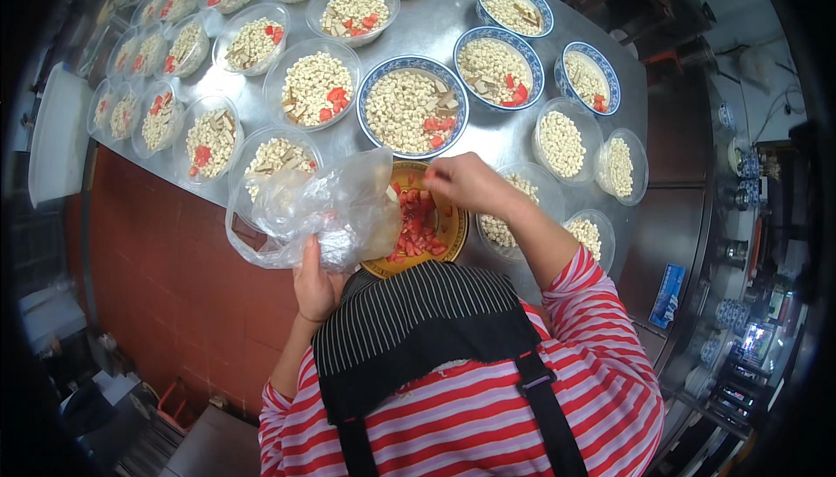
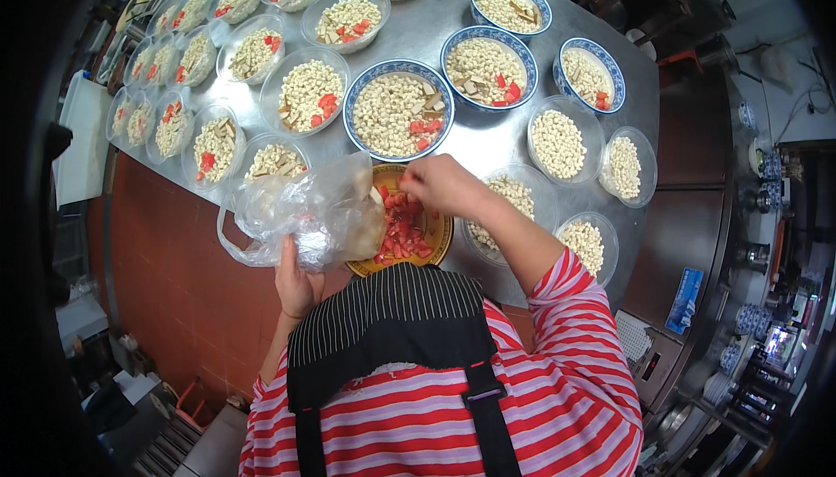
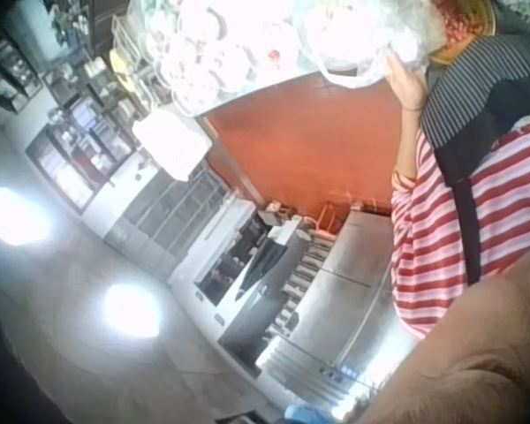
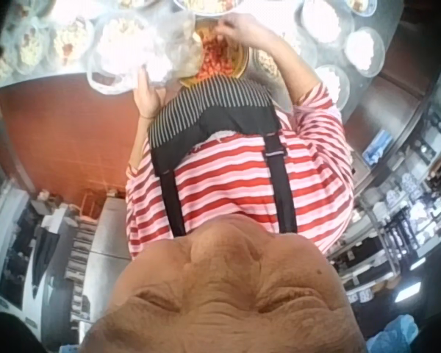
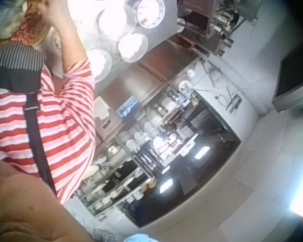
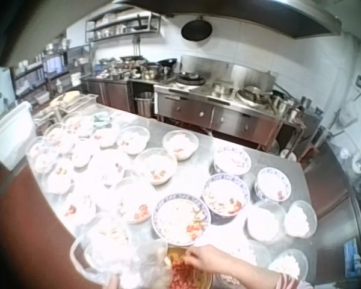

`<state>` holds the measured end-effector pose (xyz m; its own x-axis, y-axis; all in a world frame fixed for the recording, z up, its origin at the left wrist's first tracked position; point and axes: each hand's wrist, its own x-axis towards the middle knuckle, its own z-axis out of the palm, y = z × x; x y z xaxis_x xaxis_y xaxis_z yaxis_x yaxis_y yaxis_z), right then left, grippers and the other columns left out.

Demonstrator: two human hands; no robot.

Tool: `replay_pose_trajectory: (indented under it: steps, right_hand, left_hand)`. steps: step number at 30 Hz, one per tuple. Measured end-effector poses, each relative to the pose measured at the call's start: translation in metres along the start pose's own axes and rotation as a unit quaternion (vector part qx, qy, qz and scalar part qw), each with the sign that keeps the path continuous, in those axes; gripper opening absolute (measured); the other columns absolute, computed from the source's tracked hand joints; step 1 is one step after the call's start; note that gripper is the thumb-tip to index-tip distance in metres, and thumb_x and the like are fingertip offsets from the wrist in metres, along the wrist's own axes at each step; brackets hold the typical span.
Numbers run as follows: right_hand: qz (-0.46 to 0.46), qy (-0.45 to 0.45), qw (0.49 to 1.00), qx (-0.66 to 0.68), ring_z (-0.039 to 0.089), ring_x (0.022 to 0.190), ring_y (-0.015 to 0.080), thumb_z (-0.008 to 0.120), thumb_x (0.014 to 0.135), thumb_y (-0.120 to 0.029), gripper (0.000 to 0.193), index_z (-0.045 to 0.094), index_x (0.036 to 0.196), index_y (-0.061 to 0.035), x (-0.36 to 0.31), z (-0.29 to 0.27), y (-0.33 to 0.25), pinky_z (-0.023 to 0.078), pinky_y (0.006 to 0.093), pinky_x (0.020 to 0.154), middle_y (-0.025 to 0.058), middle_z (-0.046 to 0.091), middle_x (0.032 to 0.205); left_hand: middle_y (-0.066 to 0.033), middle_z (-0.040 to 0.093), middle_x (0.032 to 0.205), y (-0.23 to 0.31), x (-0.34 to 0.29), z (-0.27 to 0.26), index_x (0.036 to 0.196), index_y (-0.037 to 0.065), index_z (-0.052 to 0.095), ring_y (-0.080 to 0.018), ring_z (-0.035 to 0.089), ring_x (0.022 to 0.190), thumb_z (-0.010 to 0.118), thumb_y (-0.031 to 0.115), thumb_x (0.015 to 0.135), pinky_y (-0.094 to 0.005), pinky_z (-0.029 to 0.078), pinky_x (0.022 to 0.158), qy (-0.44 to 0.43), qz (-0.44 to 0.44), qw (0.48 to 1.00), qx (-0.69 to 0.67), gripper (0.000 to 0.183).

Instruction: The person retrieves ingredients from a refrigerator and adds them to multiple bowls of noodles on a stainless steel table. They add sliced mushrooms, diced tomatoes, and black fungus to each bowl by hand.

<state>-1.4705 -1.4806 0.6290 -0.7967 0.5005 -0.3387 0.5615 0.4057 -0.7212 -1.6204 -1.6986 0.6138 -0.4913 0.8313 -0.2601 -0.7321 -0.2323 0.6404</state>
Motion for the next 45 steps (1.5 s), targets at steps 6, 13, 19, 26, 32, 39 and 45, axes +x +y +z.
replay_pose_trajectory:
  steps: [6, 13, 19, 26, 32, 39, 45]
  right_hand:
    - [-0.019, 0.121, 0.986, -0.112, 0.059, 0.069, 0.0343, 0.055, 0.08, -0.02, 0.021, 0.061, 0.077, -0.0002, 0.029, -0.016, 0.01, 0.045, 0.0409, 0.063, 0.0187, 0.059, 0.07]
    - [0.023, 0.013, 0.995, -0.096, 0.058, 0.068, 0.0337, 0.057, 0.079, -0.022, 0.023, 0.059, 0.081, 0.0003, 0.001, -0.006, 0.0, 0.046, 0.0395, 0.06, 0.0186, 0.06, 0.071]
    - [-0.044, -0.089, 0.951, -0.292, 0.06, 0.073, 0.0328, 0.067, 0.068, -0.031, 0.071, 0.034, 0.125, -0.0026, -0.009, 0.067, 0.009, 0.049, 0.0417, 0.061, 0.022, 0.049, 0.107]
    - [-0.009, -0.11, 0.97, -0.216, 0.06, 0.072, 0.0337, 0.049, 0.079, -0.014, 0.023, 0.05, 0.099, -0.0008, -0.002, 0.089, 0.018, 0.048, 0.042, 0.065, 0.0198, 0.057, 0.087]
    - [-0.025, -0.125, 0.992, -0.019, 0.062, 0.068, 0.0214, 0.052, 0.077, -0.009, 0.016, 0.054, 0.09, 0.0011, -0.002, 0.056, 0.026, 0.05, 0.0337, 0.058, 0.0137, 0.062, 0.074]
    - [0.059, -0.085, 0.938, 0.332, 0.058, 0.057, 0.0087, 0.06, 0.079, -0.014, 0.018, 0.059, 0.092, -0.0015, 0.019, -0.072, 0.034, 0.05, 0.0211, 0.053, 0.0044, 0.061, 0.072]
    - [0.1, 0.232, 0.954, 0.162, 0.059, 0.058, 0.0107, 0.056, 0.078, -0.01, 0.018, 0.061, 0.092, -0.0002, 0.091, -0.214, 0.098, 0.05, 0.0229, 0.051, 0.0061, 0.061, 0.073]
  left_hand:
    - [-0.0153, 0.045, 0.121, -0.001, 0.0, 0.001, 0.122, -0.004, 0.039, -0.0271, 0.045, 0.111, 0.033, 0.018, 0.094, -0.042, 0.034, 0.097, 0.008, 0.002, 1.0, 0.022, 0.037]
    - [-0.0148, 0.046, 0.12, -0.002, 0.001, -0.003, 0.122, -0.004, 0.04, -0.0258, 0.045, 0.111, 0.034, 0.018, 0.094, -0.0416, 0.034, 0.096, 0.009, -0.001, 0.999, 0.032, 0.036]
    - [-0.0148, 0.046, 0.121, -0.004, 0.004, -0.003, 0.122, -0.004, 0.039, -0.0264, 0.045, 0.111, 0.033, 0.019, 0.094, -0.0418, 0.034, 0.096, 0.012, -0.008, 1.0, 0.019, 0.037]
    - [-0.0158, 0.045, 0.122, 0.0, 0.003, 0.01, 0.122, -0.005, 0.039, -0.0275, 0.045, 0.112, 0.031, 0.021, 0.094, -0.0411, 0.035, 0.096, 0.018, -0.004, 0.998, 0.063, 0.039]
    - [-0.0165, 0.045, 0.121, -0.001, 0.01, 0.01, 0.121, -0.006, 0.039, -0.0277, 0.045, 0.112, 0.031, 0.02, 0.093, -0.0404, 0.034, 0.097, 0.018, -0.006, 0.998, 0.064, 0.039]
    - [-0.0163, 0.045, 0.121, -0.005, 0.014, 0.004, 0.122, -0.005, 0.039, -0.0276, 0.045, 0.112, 0.034, 0.02, 0.093, -0.0412, 0.033, 0.098, 0.024, -0.018, 0.998, 0.056, 0.039]
    - [-0.0138, 0.05, 0.116, -0.005, 0.011, 0.008, 0.117, -0.004, 0.044, -0.0254, 0.048, 0.108, 0.035, 0.02, 0.091, -0.0387, 0.034, 0.095, 0.037, -0.054, 0.993, 0.101, 0.036]
